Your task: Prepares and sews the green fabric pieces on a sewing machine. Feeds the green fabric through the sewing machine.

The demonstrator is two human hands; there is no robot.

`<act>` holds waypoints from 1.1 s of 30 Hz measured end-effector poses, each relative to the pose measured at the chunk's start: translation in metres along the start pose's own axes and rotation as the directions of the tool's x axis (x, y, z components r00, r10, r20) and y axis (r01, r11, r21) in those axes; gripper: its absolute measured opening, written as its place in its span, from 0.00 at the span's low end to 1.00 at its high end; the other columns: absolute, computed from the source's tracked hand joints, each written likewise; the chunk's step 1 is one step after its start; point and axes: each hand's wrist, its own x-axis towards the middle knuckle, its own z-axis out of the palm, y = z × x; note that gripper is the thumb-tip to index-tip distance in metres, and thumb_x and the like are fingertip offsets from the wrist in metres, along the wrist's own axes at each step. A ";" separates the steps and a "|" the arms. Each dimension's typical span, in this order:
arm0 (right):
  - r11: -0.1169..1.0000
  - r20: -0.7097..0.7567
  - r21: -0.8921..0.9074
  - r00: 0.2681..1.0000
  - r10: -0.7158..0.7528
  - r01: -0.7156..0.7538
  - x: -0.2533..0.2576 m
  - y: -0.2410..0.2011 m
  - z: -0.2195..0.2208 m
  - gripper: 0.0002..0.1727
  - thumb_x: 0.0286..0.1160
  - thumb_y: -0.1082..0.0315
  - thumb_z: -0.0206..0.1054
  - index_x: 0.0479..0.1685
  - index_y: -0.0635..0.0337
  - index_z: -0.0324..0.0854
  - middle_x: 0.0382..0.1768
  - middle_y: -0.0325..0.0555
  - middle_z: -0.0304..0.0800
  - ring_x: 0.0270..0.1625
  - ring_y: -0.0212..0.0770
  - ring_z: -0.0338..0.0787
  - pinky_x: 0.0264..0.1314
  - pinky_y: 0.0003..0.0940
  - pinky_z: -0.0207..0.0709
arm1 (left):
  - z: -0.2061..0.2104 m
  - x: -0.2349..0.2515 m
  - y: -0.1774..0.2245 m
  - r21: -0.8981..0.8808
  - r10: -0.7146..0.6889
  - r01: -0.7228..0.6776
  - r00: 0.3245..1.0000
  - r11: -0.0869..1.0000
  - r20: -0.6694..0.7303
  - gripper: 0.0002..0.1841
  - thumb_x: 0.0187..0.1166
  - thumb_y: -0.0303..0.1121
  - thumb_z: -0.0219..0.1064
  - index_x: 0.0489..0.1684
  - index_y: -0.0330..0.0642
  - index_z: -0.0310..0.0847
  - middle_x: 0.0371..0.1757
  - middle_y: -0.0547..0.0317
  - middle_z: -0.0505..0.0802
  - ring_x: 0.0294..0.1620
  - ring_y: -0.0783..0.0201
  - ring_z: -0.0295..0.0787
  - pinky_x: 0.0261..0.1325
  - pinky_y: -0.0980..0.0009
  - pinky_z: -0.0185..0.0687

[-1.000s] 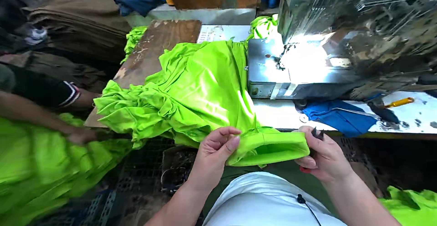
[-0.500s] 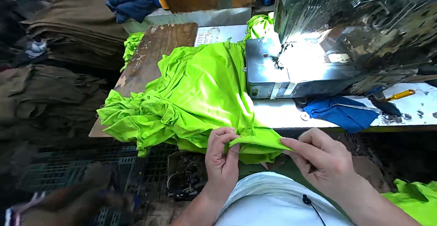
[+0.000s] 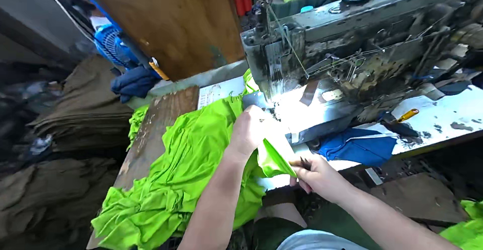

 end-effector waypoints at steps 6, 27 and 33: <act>0.988 -0.094 0.149 0.995 -0.033 0.047 0.019 -0.014 -0.017 0.11 0.85 0.74 0.58 0.48 0.63 0.89 0.27 0.35 0.93 0.14 0.21 0.76 0.16 0.15 0.69 | 0.005 0.056 0.001 -0.149 -0.166 0.169 0.985 0.974 0.034 0.08 0.79 0.26 0.67 0.46 0.28 0.86 0.48 0.38 0.92 0.54 0.45 0.90 0.62 0.44 0.82; 0.971 -0.186 0.168 0.973 -0.136 0.168 0.052 -0.009 0.000 0.13 0.86 0.73 0.58 0.35 0.64 0.87 0.31 0.41 0.97 0.14 0.24 0.81 0.15 0.18 0.73 | -0.020 -0.001 0.046 0.095 -0.160 0.168 0.984 0.981 -0.079 0.04 0.71 0.26 0.74 0.38 0.37 0.88 0.34 0.47 0.92 0.35 0.49 0.91 0.40 0.46 0.88; 0.948 -0.145 0.312 0.989 -0.021 0.065 0.051 -0.015 -0.001 0.16 0.93 0.64 0.53 0.44 0.64 0.82 0.31 0.47 0.96 0.12 0.27 0.80 0.13 0.19 0.71 | 0.000 -0.020 0.025 -0.669 -0.328 0.165 0.936 0.725 -0.125 0.06 0.76 0.23 0.72 0.46 0.38 0.85 0.36 0.59 0.94 0.33 0.69 0.92 0.40 0.69 0.92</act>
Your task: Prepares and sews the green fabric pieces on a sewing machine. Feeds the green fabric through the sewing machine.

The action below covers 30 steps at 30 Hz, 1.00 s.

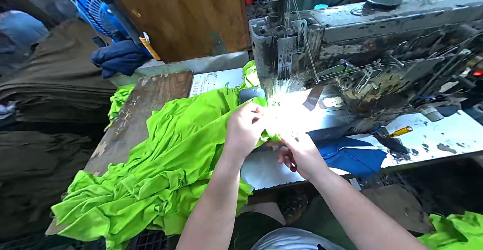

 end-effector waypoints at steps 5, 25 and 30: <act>0.626 0.114 -0.666 0.885 -0.451 0.405 -0.006 -0.011 0.000 0.13 0.78 0.61 0.68 0.35 0.61 0.92 0.30 0.39 0.90 0.28 0.25 0.82 0.34 0.23 0.77 | -0.012 -0.013 0.028 -0.606 0.064 -0.053 0.998 0.794 -0.004 0.08 0.84 0.21 0.62 0.44 0.46 0.84 0.39 0.61 0.95 0.35 0.69 0.94 0.43 0.71 0.94; 0.706 0.251 -0.556 0.898 -0.360 0.438 0.001 0.008 -0.020 0.08 0.72 0.68 0.74 0.33 0.64 0.91 0.29 0.38 0.93 0.27 0.19 0.87 0.33 0.15 0.83 | -0.018 0.057 0.107 0.658 -0.405 -0.745 0.571 0.111 0.714 0.14 0.70 0.44 0.74 0.21 0.46 0.83 0.28 0.55 0.87 0.34 0.51 0.86 0.36 0.47 0.76; 0.676 0.292 -0.538 0.864 -0.411 0.504 -0.004 0.016 -0.021 0.07 0.72 0.68 0.73 0.34 0.64 0.91 0.29 0.40 0.93 0.27 0.20 0.87 0.33 0.16 0.84 | -0.022 0.050 0.109 0.568 -0.438 -0.767 0.419 0.298 0.795 0.08 0.80 0.42 0.71 0.38 0.52 0.92 0.33 0.61 0.90 0.38 0.60 0.87 0.40 0.54 0.79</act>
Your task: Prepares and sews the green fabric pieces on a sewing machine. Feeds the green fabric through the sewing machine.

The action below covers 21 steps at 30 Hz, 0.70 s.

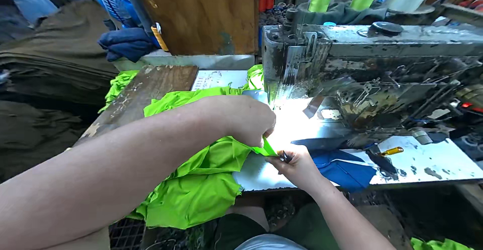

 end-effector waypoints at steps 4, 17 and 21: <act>1.000 0.003 -0.001 1.000 0.027 -0.027 -0.004 -0.001 0.001 0.07 0.73 0.68 0.72 0.35 0.63 0.92 0.31 0.39 0.93 0.29 0.21 0.89 0.34 0.17 0.85 | 0.013 0.006 0.000 0.170 -0.093 0.119 0.984 0.978 -0.152 0.07 0.72 0.36 0.75 0.26 0.48 0.88 0.29 0.57 0.89 0.35 0.52 0.88 0.36 0.49 0.79; 0.999 0.008 -0.025 1.000 0.022 -0.022 -0.013 0.002 0.002 0.07 0.73 0.68 0.72 0.36 0.64 0.92 0.33 0.41 0.94 0.30 0.21 0.89 0.36 0.16 0.84 | 0.014 0.008 -0.008 0.052 -0.030 0.035 0.995 0.998 -0.093 0.09 0.79 0.42 0.73 0.34 0.48 0.92 0.35 0.57 0.91 0.41 0.54 0.89 0.45 0.48 0.80; 0.998 -0.039 -0.039 0.998 0.039 -0.041 -0.001 -0.002 -0.001 0.08 0.73 0.68 0.72 0.34 0.65 0.91 0.31 0.40 0.92 0.28 0.20 0.88 0.34 0.16 0.85 | 0.008 0.005 -0.026 0.078 -0.070 0.088 0.976 0.993 -0.208 0.08 0.78 0.39 0.73 0.32 0.47 0.90 0.39 0.55 0.91 0.45 0.52 0.89 0.46 0.48 0.79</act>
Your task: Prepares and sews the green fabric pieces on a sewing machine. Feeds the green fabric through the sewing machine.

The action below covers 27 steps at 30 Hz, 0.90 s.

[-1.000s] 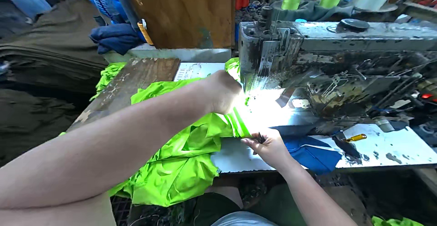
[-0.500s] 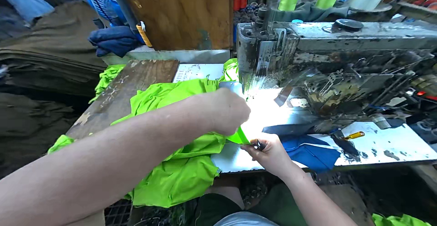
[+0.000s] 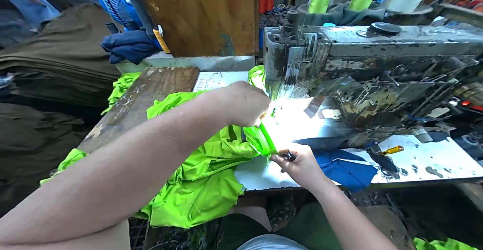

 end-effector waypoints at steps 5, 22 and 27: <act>0.997 -0.042 0.050 0.997 0.063 -0.061 0.008 -0.004 -0.005 0.10 0.77 0.66 0.69 0.32 0.62 0.90 0.27 0.36 0.94 0.25 0.19 0.88 0.31 0.16 0.84 | 0.010 -0.018 0.020 -0.012 0.037 -0.045 0.924 0.999 -0.380 0.10 0.74 0.39 0.74 0.24 0.48 0.90 0.31 0.58 0.92 0.49 0.51 0.90 0.59 0.46 0.78; 0.980 -0.251 -0.141 0.953 -0.172 0.139 -0.001 0.005 0.005 0.10 0.78 0.69 0.67 0.39 0.64 0.93 0.31 0.42 0.93 0.29 0.23 0.90 0.35 0.17 0.86 | 0.120 0.025 0.054 -0.214 -0.220 0.086 0.624 0.973 -0.750 0.07 0.72 0.23 0.64 0.30 0.39 0.88 0.37 0.50 0.92 0.48 0.49 0.91 0.59 0.45 0.77; 0.954 -0.255 -0.294 0.958 -0.131 0.052 0.015 0.005 0.010 0.14 0.80 0.67 0.63 0.46 0.62 0.95 0.26 0.41 0.95 0.27 0.28 0.92 0.36 0.22 0.86 | 0.111 0.040 0.033 -0.236 -0.224 0.078 0.683 0.969 -0.695 0.05 0.70 0.23 0.71 0.35 0.40 0.92 0.45 0.50 0.95 0.55 0.49 0.92 0.61 0.42 0.77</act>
